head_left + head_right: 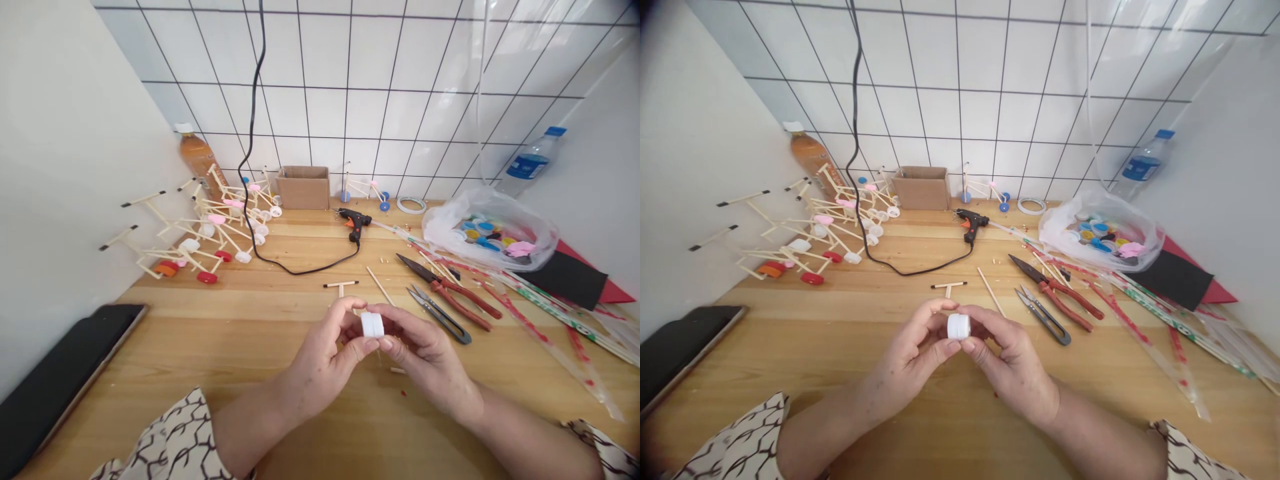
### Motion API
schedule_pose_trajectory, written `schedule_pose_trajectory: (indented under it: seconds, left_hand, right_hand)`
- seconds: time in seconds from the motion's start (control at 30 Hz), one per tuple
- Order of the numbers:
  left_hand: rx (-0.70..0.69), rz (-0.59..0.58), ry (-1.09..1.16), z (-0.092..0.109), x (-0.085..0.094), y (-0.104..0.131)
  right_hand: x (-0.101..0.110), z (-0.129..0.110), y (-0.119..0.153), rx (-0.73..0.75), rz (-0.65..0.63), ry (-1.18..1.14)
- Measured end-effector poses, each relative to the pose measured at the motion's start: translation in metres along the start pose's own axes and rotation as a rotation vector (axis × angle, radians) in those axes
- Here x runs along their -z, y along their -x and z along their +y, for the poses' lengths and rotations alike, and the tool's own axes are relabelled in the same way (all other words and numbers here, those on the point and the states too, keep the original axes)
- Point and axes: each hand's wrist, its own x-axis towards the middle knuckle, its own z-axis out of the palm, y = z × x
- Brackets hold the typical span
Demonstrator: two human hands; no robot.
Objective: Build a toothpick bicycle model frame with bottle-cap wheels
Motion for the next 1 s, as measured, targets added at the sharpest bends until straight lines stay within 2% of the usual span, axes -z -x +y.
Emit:
schedule_pose_trajectory:
  seconds: [0.2,0.33,0.57,0.77,1.0]
  left_hand:
    - [-0.216,0.108,-0.281,-0.0037,0.0016,-0.0002]
    - [-0.301,0.153,-0.346,-0.0036,0.0017,-0.0002]
    - [-0.271,0.106,-0.276,-0.0006,0.0012,0.0005]
    - [-0.233,0.105,-0.272,0.0014,0.0009,-0.0003]
    - [-0.225,0.106,-0.247,-0.0003,0.0013,-0.0013]
  right_hand:
    - [-0.0012,-0.0051,-0.003,-0.061,-0.008,-0.194]
    - [-0.0035,-0.0073,-0.0041,-0.068,-0.021,-0.209]
    - [-0.0042,-0.0075,-0.0042,-0.095,0.001,-0.132]
    - [-0.0032,-0.003,-0.0019,-0.062,0.01,-0.07]
    - [-0.0024,-0.0011,-0.0006,-0.064,-0.008,-0.123]
